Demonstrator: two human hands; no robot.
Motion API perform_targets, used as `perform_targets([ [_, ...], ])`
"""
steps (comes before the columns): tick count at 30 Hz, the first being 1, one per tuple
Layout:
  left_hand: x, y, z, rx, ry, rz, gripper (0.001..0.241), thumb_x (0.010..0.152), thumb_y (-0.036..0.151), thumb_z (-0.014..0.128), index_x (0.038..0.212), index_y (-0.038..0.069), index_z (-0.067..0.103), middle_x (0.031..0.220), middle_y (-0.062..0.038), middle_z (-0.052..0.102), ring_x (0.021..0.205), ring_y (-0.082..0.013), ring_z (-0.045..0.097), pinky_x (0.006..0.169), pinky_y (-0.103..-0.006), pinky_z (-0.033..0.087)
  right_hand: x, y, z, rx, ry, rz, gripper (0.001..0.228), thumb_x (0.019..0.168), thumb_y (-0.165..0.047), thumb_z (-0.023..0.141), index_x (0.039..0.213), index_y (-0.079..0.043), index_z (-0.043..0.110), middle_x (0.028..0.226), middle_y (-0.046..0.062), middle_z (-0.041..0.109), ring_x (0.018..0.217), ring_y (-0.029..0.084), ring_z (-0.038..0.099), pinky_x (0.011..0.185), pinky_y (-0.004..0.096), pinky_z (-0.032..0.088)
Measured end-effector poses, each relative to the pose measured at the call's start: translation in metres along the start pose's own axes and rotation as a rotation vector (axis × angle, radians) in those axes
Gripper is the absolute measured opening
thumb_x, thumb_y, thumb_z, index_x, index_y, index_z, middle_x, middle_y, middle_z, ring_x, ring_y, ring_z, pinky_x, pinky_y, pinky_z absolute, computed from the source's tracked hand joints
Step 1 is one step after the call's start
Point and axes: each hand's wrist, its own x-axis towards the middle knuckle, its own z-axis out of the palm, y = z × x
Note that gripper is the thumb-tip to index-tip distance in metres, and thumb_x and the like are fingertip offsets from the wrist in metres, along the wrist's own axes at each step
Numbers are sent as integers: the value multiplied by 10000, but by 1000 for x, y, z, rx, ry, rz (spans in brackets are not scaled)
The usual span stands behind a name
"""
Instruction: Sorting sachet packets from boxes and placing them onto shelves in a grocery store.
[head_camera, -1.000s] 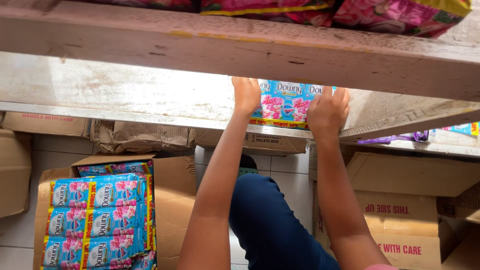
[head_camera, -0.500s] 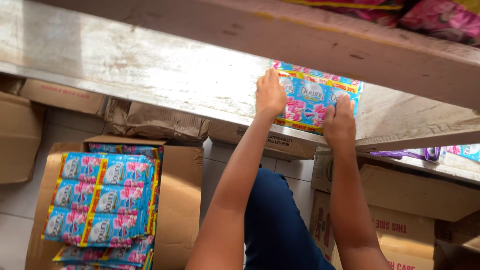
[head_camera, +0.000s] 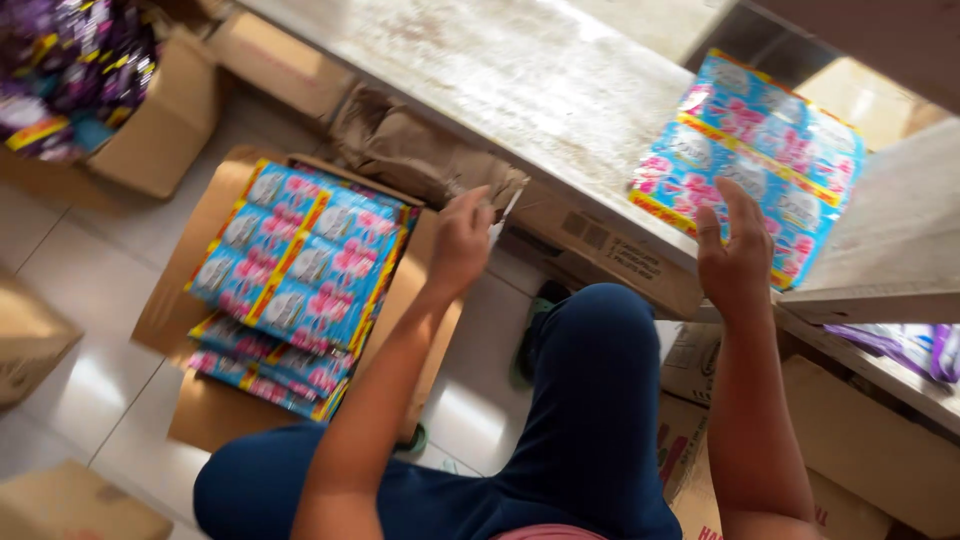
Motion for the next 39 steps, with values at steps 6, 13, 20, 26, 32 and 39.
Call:
perform_targets([
  [6,-109,-139,-160,218,223,-371,383,1006,219,608,1310,-13,618,1300,-238,651,1225,-378,610,1035,-417,466,-7,-132,61,289,-473,-206,389,1034,-228,622,1386,-61,609,1298,180,692,1190,296,682,993,398,522],
  [13,-187,-264,-222,-232,729,-612,393,1015,220,562,1331,-13,537,1273,-158,660,1177,-265,634,1023,-367,478,-3,-197,243,411,-978,-377,386,1027,-282,611,1354,-77,611,1225,141,724,1106,230,710,906,374,562],
  [20,-185,-277,-184,-363,945,-770,415,1059,308,466,1263,-28,598,1222,-173,700,1078,-256,653,975,-379,491,-6,-179,420,341,-741,-193,480,987,-375,647,1339,-53,597,1170,210,715,1078,316,701,917,407,542],
  [26,-156,-223,-170,-579,1017,-1041,486,1025,297,465,1434,34,460,1269,-191,656,1050,-326,641,888,-434,529,-2,-146,496,210,-514,-238,671,969,-476,693,1410,-5,508,1283,299,614,1189,434,598,995,493,475],
  [32,-163,-236,-156,-242,961,-992,480,1052,296,509,1429,-1,492,1324,-277,606,1145,-385,624,968,-462,496,-3,-187,469,8,-653,-172,693,944,-583,651,1383,-54,571,1279,262,625,1210,413,583,1004,490,468],
  [39,-179,-235,-174,-145,1039,-905,543,1049,322,528,1427,-60,452,1367,-317,543,1212,-430,577,1004,-472,467,-17,-189,439,-36,-839,-35,664,902,-638,664,1159,-26,677,884,187,759,847,312,753,785,441,560],
])
